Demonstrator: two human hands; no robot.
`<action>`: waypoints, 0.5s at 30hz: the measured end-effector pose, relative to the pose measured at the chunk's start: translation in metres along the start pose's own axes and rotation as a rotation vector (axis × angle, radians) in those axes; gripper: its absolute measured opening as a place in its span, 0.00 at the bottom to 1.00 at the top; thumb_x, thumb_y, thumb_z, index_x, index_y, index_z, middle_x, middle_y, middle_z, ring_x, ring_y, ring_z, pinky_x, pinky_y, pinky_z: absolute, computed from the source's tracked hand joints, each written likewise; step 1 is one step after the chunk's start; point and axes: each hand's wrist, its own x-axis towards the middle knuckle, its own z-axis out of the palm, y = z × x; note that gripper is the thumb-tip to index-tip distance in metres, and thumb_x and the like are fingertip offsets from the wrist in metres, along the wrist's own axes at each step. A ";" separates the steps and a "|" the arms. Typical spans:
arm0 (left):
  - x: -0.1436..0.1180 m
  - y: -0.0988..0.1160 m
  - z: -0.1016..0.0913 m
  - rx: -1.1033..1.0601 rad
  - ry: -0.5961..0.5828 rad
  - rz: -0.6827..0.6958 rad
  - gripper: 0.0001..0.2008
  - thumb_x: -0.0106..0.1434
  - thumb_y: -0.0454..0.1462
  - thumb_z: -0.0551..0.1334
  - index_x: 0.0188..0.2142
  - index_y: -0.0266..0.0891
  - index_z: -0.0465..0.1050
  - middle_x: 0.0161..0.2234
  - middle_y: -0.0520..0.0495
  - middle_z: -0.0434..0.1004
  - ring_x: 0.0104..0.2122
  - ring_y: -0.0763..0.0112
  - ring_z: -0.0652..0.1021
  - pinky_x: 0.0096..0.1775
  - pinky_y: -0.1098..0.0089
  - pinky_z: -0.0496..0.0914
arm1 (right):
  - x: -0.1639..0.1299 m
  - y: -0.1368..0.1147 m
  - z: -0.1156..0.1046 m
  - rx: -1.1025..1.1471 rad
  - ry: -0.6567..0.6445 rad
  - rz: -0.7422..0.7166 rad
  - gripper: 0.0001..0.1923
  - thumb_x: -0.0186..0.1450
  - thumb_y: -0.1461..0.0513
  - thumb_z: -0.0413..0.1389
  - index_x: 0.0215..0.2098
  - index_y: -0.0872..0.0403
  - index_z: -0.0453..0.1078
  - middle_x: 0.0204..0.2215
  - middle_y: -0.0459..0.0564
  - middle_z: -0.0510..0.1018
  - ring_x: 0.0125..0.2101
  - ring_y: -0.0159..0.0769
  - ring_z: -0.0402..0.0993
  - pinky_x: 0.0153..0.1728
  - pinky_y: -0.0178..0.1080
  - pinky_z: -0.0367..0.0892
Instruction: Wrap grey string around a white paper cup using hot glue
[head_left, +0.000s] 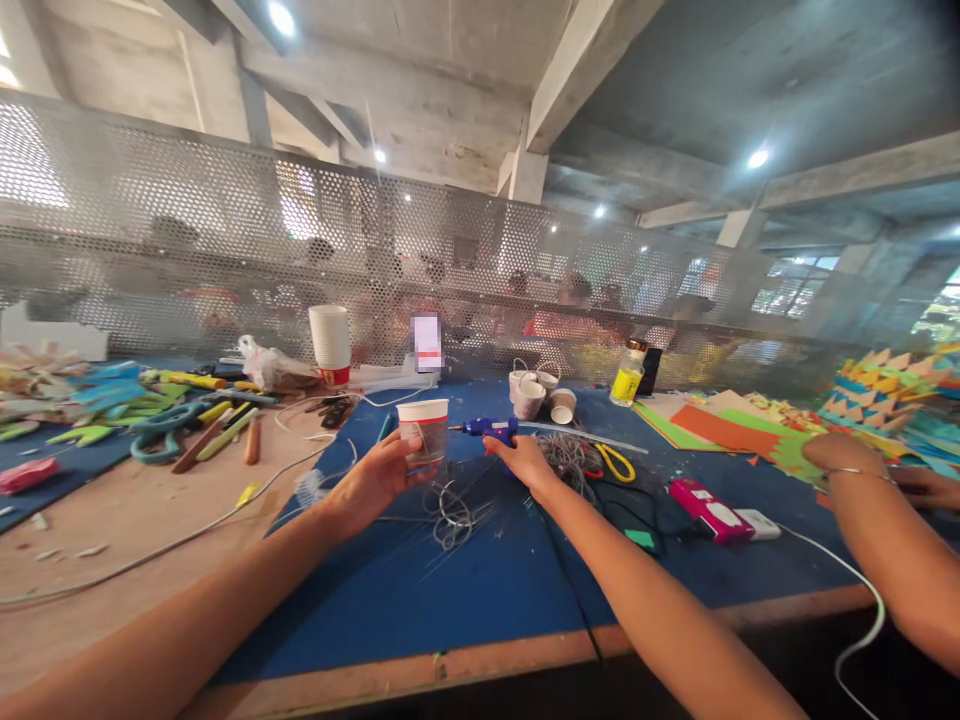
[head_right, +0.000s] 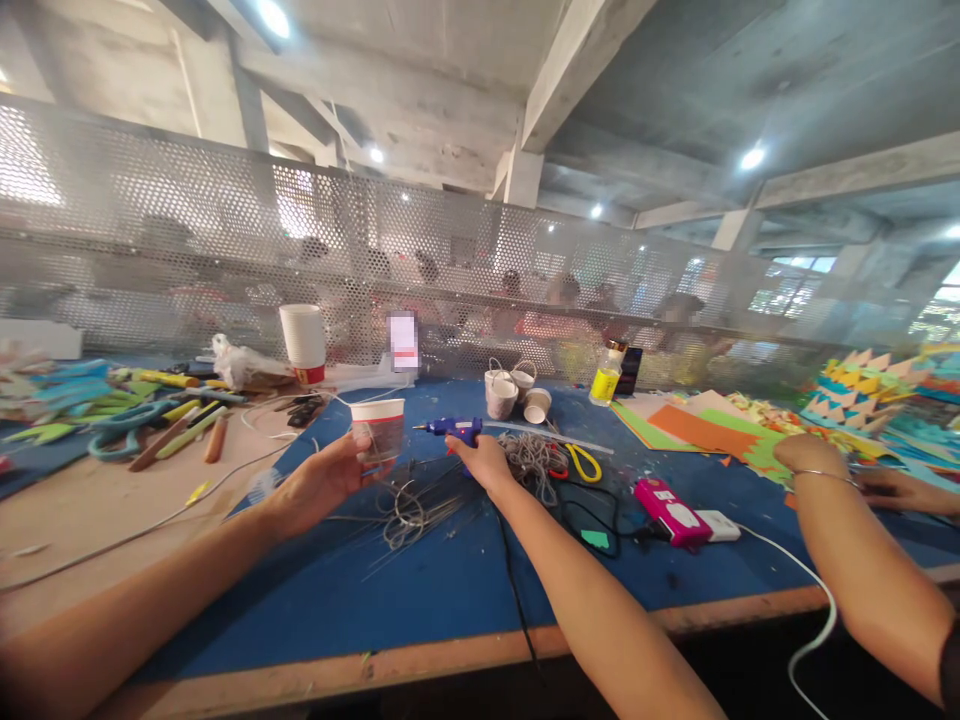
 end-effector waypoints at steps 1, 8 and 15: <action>0.000 0.000 0.000 0.005 -0.007 0.000 0.17 0.64 0.38 0.68 0.53 0.42 0.78 0.49 0.44 0.84 0.43 0.62 0.83 0.49 0.64 0.75 | 0.002 0.001 0.000 -0.035 -0.015 0.016 0.25 0.62 0.43 0.60 0.22 0.54 0.74 0.17 0.45 0.74 0.22 0.36 0.72 0.24 0.33 0.56; 0.002 -0.003 0.000 0.039 -0.019 0.005 0.18 0.63 0.38 0.69 0.53 0.41 0.78 0.48 0.43 0.84 0.42 0.64 0.83 0.48 0.66 0.76 | 0.000 -0.001 -0.005 -0.312 0.003 0.008 0.30 0.66 0.40 0.56 0.18 0.51 0.68 0.21 0.53 0.79 0.27 0.44 0.78 0.26 0.36 0.58; 0.000 -0.004 0.002 0.077 -0.035 0.002 0.18 0.63 0.39 0.70 0.53 0.41 0.78 0.51 0.42 0.83 0.44 0.63 0.83 0.50 0.64 0.76 | -0.007 0.001 0.000 -0.458 0.094 -0.040 0.25 0.66 0.41 0.57 0.32 0.53 0.73 0.29 0.56 0.82 0.33 0.47 0.80 0.29 0.37 0.58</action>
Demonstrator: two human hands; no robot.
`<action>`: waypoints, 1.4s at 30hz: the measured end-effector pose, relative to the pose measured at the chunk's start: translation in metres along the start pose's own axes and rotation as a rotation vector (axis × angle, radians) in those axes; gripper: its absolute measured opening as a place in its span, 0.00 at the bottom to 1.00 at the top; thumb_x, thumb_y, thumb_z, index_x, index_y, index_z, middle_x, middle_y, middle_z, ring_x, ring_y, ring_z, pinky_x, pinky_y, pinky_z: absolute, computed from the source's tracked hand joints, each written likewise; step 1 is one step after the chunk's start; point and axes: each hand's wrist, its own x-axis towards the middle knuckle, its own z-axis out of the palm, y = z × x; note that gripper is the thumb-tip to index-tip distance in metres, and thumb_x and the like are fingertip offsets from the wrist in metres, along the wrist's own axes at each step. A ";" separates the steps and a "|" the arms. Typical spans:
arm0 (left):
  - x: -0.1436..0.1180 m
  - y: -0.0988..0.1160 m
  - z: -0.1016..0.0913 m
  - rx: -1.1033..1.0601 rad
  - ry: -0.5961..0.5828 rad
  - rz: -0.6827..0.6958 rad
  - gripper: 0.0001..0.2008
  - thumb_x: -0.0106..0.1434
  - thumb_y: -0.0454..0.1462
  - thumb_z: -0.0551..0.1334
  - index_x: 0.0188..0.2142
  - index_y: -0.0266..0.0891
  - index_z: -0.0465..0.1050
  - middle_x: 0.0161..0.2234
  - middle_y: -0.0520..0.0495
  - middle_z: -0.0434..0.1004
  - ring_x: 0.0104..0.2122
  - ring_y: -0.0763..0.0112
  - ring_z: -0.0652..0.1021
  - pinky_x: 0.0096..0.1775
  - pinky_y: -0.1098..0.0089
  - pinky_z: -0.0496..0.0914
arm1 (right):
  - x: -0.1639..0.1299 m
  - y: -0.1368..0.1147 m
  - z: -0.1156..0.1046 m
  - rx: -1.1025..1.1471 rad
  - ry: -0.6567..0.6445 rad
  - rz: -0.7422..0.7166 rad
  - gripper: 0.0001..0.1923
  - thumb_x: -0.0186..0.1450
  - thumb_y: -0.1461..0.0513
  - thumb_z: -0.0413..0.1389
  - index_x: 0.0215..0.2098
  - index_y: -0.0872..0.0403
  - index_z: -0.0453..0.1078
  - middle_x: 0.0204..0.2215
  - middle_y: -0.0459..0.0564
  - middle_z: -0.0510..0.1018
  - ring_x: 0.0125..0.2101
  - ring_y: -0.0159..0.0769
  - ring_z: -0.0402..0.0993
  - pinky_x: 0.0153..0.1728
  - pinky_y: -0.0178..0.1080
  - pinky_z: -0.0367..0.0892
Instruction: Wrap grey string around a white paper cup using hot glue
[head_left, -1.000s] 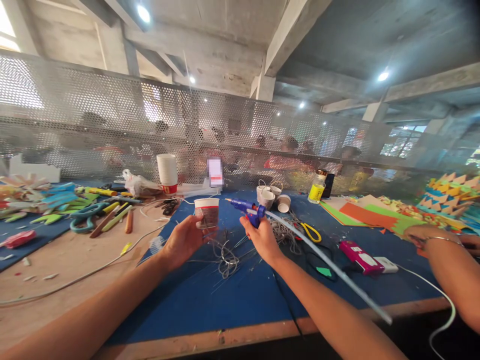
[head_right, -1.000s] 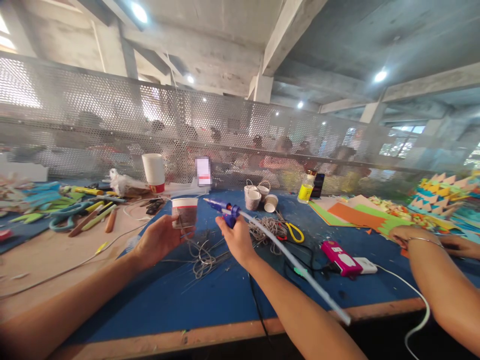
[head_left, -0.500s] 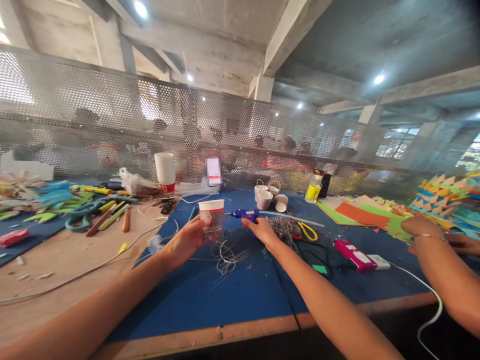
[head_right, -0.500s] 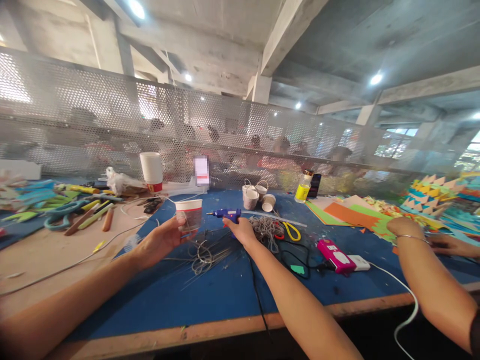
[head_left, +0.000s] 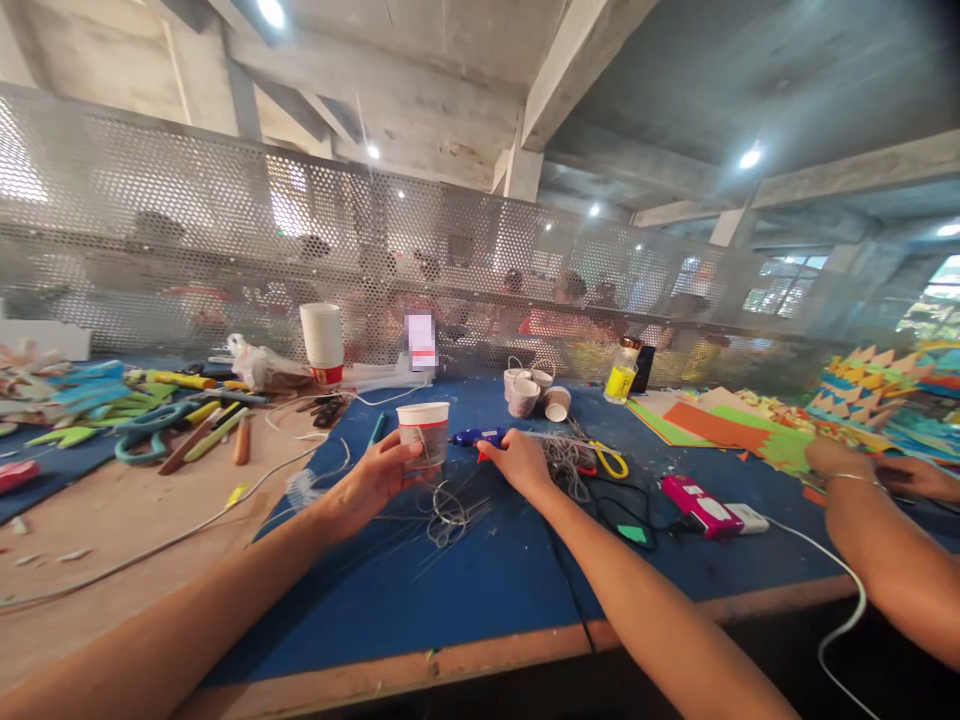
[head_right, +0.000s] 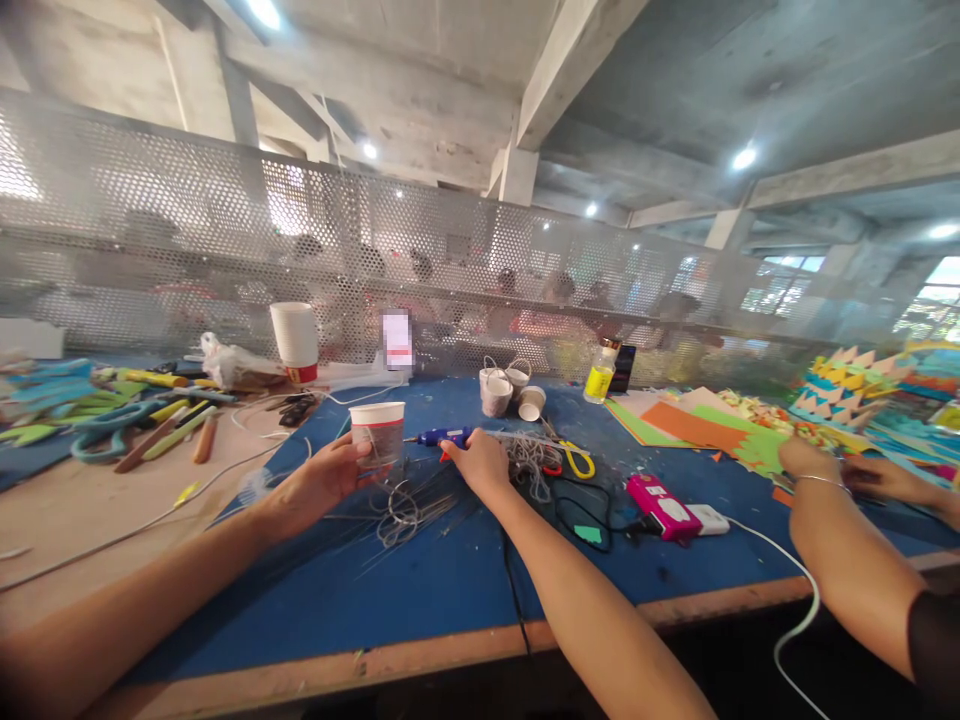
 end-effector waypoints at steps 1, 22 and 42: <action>0.000 0.000 0.000 0.002 -0.001 0.003 0.19 0.63 0.39 0.70 0.53 0.41 0.78 0.51 0.42 0.83 0.45 0.62 0.83 0.50 0.64 0.75 | -0.001 0.000 0.000 0.001 0.016 -0.005 0.23 0.67 0.42 0.58 0.34 0.54 0.74 0.31 0.56 0.82 0.34 0.46 0.80 0.29 0.37 0.59; -0.001 -0.003 0.017 0.071 0.028 -0.029 0.25 0.57 0.38 0.75 0.54 0.41 0.77 0.57 0.37 0.79 0.55 0.50 0.80 0.54 0.57 0.75 | -0.053 -0.054 -0.011 0.470 0.144 -0.627 0.04 0.67 0.64 0.61 0.37 0.51 0.70 0.35 0.46 0.77 0.37 0.34 0.76 0.44 0.37 0.71; -0.002 -0.004 0.015 0.137 0.048 -0.012 0.29 0.56 0.40 0.75 0.56 0.39 0.74 0.58 0.33 0.78 0.55 0.47 0.79 0.55 0.54 0.73 | -0.050 -0.053 -0.020 0.648 0.128 -0.490 0.02 0.68 0.63 0.59 0.36 0.52 0.73 0.35 0.47 0.81 0.35 0.34 0.78 0.43 0.37 0.73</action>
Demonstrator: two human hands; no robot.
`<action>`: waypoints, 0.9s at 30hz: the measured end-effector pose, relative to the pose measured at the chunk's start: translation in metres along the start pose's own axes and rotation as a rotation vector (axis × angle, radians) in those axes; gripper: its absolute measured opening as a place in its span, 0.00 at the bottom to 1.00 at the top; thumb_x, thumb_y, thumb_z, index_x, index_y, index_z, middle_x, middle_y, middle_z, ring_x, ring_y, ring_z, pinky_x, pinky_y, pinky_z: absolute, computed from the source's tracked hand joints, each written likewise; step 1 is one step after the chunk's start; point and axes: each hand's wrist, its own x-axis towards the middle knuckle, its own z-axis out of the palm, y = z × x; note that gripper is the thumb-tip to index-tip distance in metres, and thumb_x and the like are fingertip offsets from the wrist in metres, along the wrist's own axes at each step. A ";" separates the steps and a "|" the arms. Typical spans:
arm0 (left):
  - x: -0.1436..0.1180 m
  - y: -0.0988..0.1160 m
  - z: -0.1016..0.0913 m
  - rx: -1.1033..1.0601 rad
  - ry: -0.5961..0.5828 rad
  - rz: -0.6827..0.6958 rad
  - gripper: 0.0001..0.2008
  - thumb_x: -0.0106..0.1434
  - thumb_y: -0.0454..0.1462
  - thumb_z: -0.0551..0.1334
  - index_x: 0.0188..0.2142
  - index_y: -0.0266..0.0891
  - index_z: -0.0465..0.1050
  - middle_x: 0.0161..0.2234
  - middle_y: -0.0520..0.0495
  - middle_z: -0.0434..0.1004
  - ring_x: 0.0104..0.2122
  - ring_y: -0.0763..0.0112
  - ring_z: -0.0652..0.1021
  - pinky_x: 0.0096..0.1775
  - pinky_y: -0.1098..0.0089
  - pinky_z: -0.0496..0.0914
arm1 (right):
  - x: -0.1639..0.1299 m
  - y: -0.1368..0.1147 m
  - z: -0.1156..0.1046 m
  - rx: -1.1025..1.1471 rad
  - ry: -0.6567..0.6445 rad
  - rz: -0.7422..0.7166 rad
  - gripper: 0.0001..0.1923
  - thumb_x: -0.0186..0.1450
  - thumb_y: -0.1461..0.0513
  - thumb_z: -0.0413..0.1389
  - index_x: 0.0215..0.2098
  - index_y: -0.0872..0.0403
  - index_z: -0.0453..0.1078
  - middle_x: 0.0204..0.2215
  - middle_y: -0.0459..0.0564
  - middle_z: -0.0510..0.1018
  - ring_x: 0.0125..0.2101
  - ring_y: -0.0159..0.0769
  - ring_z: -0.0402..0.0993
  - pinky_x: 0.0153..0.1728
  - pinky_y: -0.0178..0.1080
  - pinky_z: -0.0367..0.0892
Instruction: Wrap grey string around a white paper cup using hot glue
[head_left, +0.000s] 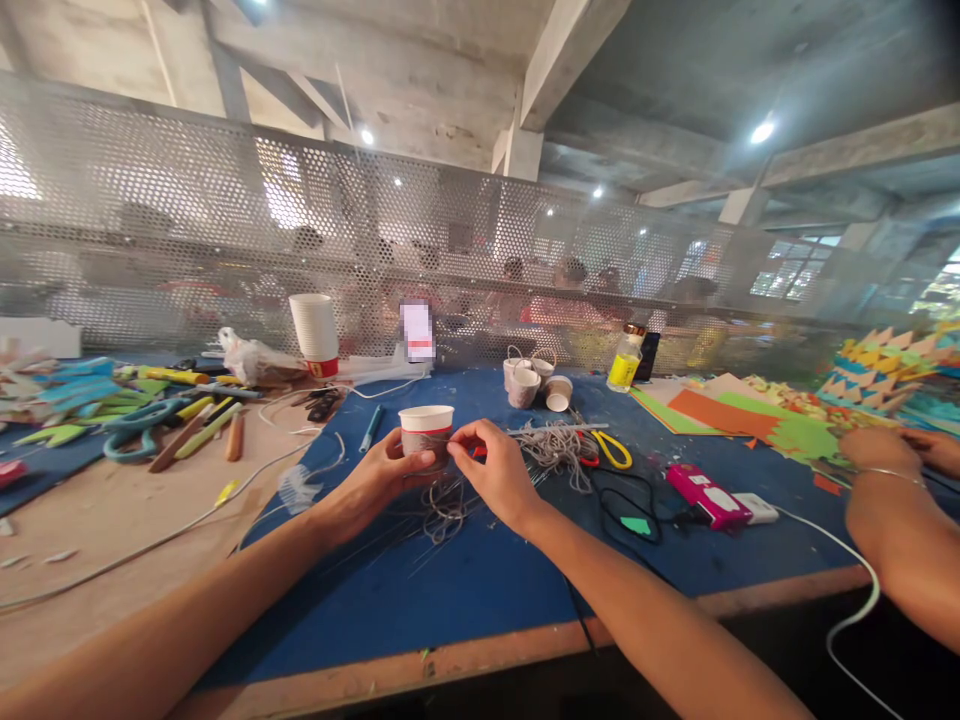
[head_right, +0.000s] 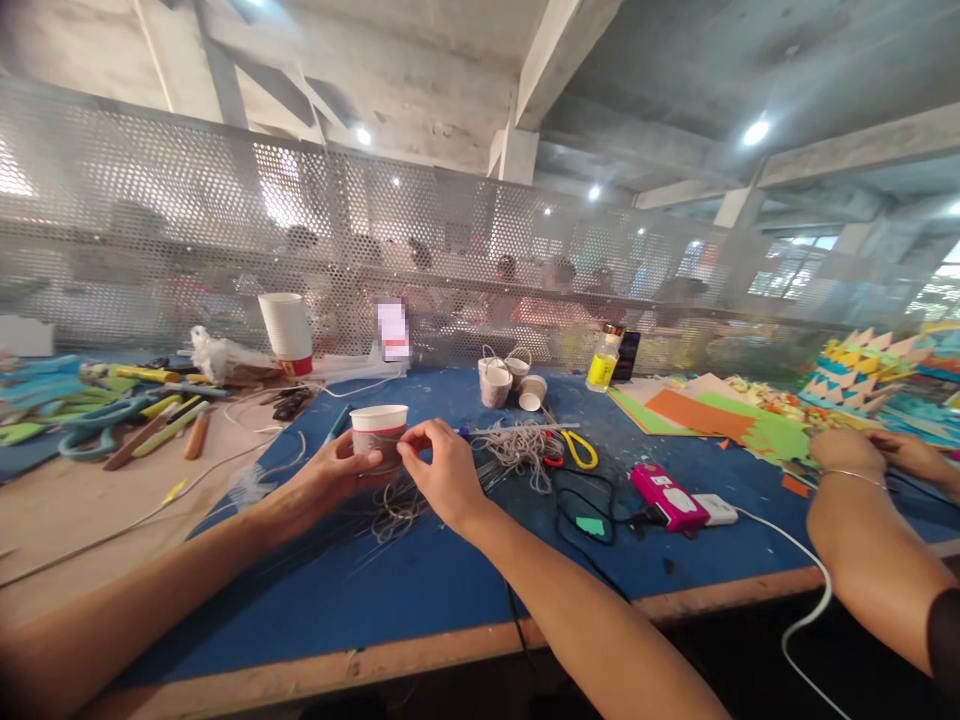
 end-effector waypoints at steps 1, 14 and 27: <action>0.000 0.000 0.000 0.011 0.003 -0.004 0.29 0.56 0.41 0.75 0.57 0.39 0.74 0.59 0.33 0.78 0.56 0.47 0.79 0.55 0.54 0.73 | 0.000 0.000 0.000 0.021 0.006 0.010 0.03 0.68 0.62 0.59 0.36 0.52 0.73 0.35 0.47 0.81 0.35 0.34 0.78 0.42 0.37 0.73; 0.000 -0.001 -0.002 0.038 -0.027 -0.019 0.29 0.59 0.42 0.73 0.58 0.40 0.72 0.61 0.35 0.75 0.59 0.46 0.76 0.60 0.49 0.69 | 0.002 0.004 -0.001 0.162 0.028 0.101 0.09 0.70 0.55 0.57 0.37 0.52 0.70 0.33 0.49 0.81 0.35 0.38 0.80 0.40 0.39 0.73; 0.000 -0.001 -0.001 0.014 -0.023 -0.017 0.30 0.56 0.42 0.75 0.57 0.39 0.74 0.60 0.34 0.76 0.59 0.45 0.76 0.61 0.47 0.68 | 0.002 0.005 -0.001 0.164 0.016 0.109 0.09 0.70 0.55 0.57 0.36 0.51 0.69 0.33 0.49 0.81 0.35 0.38 0.80 0.40 0.40 0.73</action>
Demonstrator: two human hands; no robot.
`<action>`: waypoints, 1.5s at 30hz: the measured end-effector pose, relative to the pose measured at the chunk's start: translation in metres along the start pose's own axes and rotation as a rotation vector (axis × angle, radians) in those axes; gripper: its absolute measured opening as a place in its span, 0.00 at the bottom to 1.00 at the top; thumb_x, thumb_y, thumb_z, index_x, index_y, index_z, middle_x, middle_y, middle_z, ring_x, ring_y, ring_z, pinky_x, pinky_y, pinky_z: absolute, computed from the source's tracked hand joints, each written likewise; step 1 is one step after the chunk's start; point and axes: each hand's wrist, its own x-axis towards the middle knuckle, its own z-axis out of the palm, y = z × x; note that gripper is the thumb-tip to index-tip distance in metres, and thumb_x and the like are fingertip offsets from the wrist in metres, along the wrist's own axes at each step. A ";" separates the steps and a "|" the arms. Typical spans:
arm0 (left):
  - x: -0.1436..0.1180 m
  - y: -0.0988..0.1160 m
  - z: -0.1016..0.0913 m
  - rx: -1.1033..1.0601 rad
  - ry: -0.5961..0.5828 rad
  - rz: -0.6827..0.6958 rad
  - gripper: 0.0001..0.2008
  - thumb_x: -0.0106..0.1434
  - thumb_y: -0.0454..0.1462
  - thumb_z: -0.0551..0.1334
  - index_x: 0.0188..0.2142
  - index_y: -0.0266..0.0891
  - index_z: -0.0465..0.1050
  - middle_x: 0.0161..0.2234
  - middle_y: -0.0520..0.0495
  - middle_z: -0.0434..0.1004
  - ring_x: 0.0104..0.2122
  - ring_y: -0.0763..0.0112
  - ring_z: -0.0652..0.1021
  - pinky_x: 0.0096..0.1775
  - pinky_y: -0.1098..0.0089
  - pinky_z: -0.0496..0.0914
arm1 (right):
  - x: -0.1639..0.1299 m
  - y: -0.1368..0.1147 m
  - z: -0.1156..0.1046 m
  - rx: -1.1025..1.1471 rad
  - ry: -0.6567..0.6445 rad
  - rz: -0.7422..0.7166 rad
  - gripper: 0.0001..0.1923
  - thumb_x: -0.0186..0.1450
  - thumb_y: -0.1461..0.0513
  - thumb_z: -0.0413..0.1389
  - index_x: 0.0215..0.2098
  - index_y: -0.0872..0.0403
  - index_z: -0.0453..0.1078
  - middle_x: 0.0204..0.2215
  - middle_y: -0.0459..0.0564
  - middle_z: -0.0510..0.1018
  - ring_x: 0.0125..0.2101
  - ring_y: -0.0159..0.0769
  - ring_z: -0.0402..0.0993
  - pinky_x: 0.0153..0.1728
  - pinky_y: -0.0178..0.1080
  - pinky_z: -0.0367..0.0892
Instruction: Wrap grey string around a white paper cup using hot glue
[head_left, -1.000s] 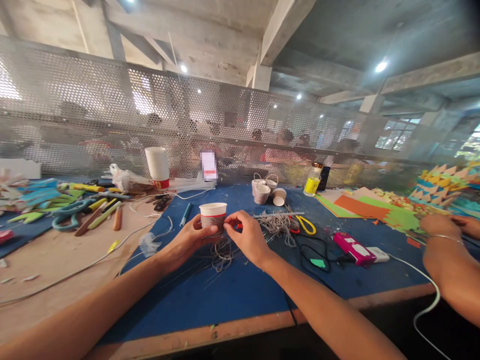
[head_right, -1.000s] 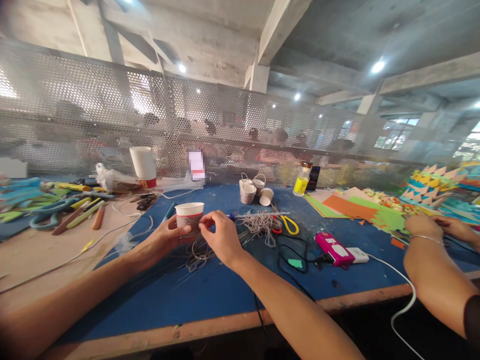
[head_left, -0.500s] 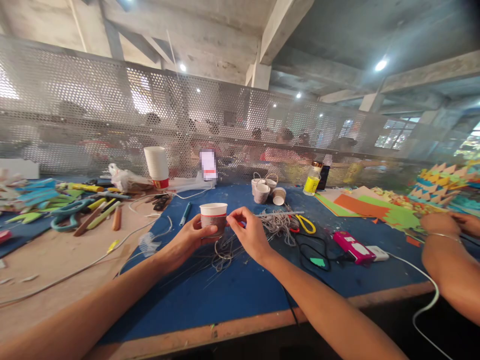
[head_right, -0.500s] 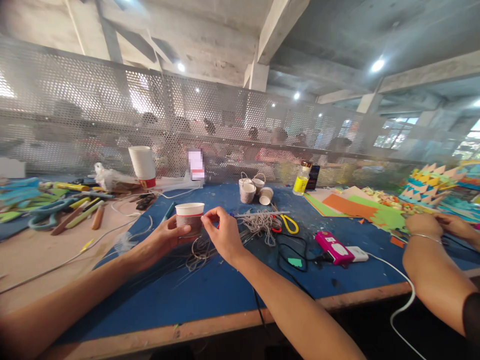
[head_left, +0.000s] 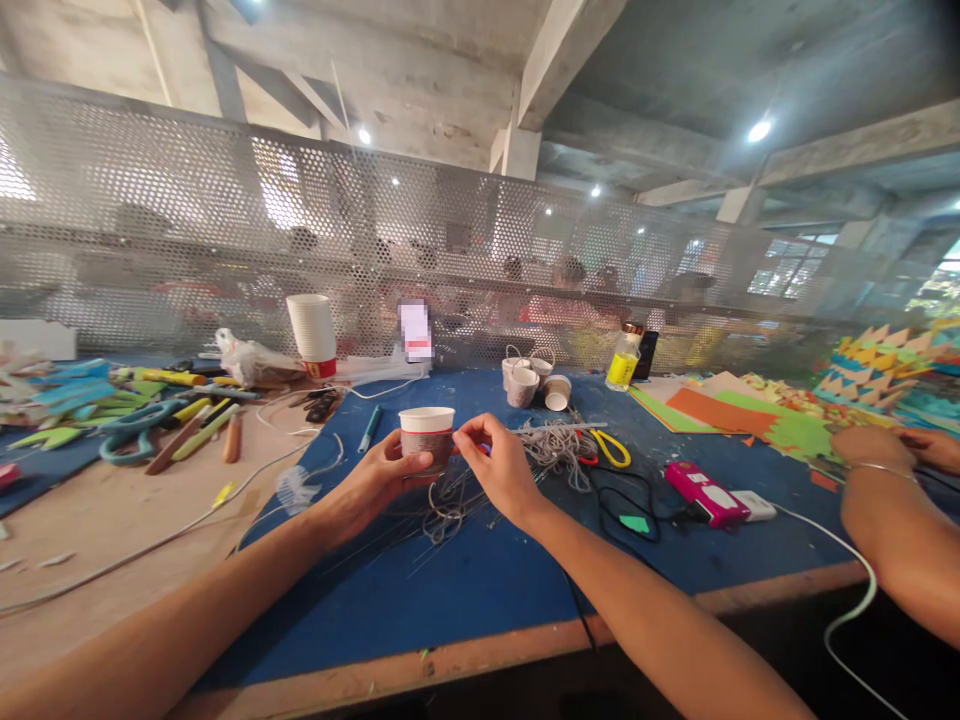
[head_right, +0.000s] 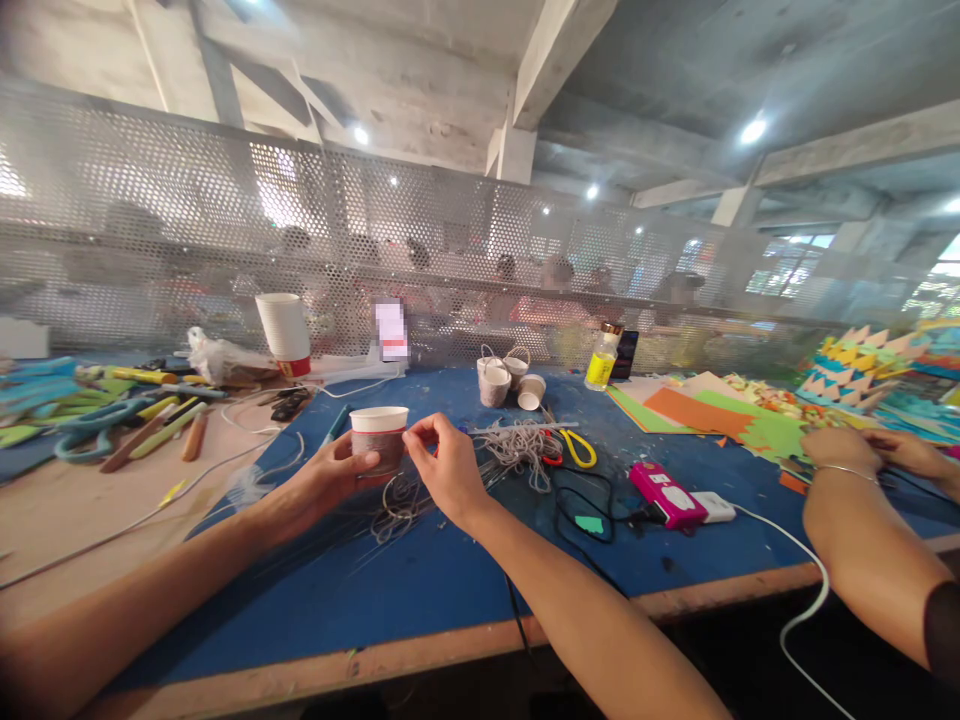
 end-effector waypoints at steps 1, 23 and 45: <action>0.000 0.000 0.000 -0.005 -0.003 0.000 0.30 0.56 0.42 0.75 0.57 0.39 0.74 0.59 0.34 0.77 0.59 0.45 0.76 0.61 0.46 0.68 | 0.000 0.000 0.000 -0.004 0.000 0.001 0.09 0.70 0.55 0.57 0.36 0.51 0.69 0.33 0.48 0.81 0.35 0.38 0.80 0.40 0.40 0.73; -0.001 0.001 -0.001 -0.035 -0.048 -0.018 0.26 0.60 0.39 0.72 0.58 0.41 0.74 0.62 0.36 0.74 0.60 0.49 0.75 0.57 0.56 0.72 | 0.001 -0.002 -0.002 -0.001 -0.002 0.002 0.07 0.69 0.57 0.58 0.34 0.51 0.70 0.31 0.47 0.81 0.33 0.37 0.80 0.39 0.38 0.72; 0.000 -0.001 -0.006 -0.078 -0.109 -0.054 0.26 0.62 0.39 0.71 0.59 0.42 0.74 0.62 0.36 0.75 0.60 0.49 0.75 0.57 0.58 0.72 | 0.003 -0.003 -0.005 0.140 -0.080 0.103 0.09 0.67 0.55 0.59 0.34 0.51 0.70 0.30 0.46 0.80 0.33 0.36 0.79 0.39 0.38 0.74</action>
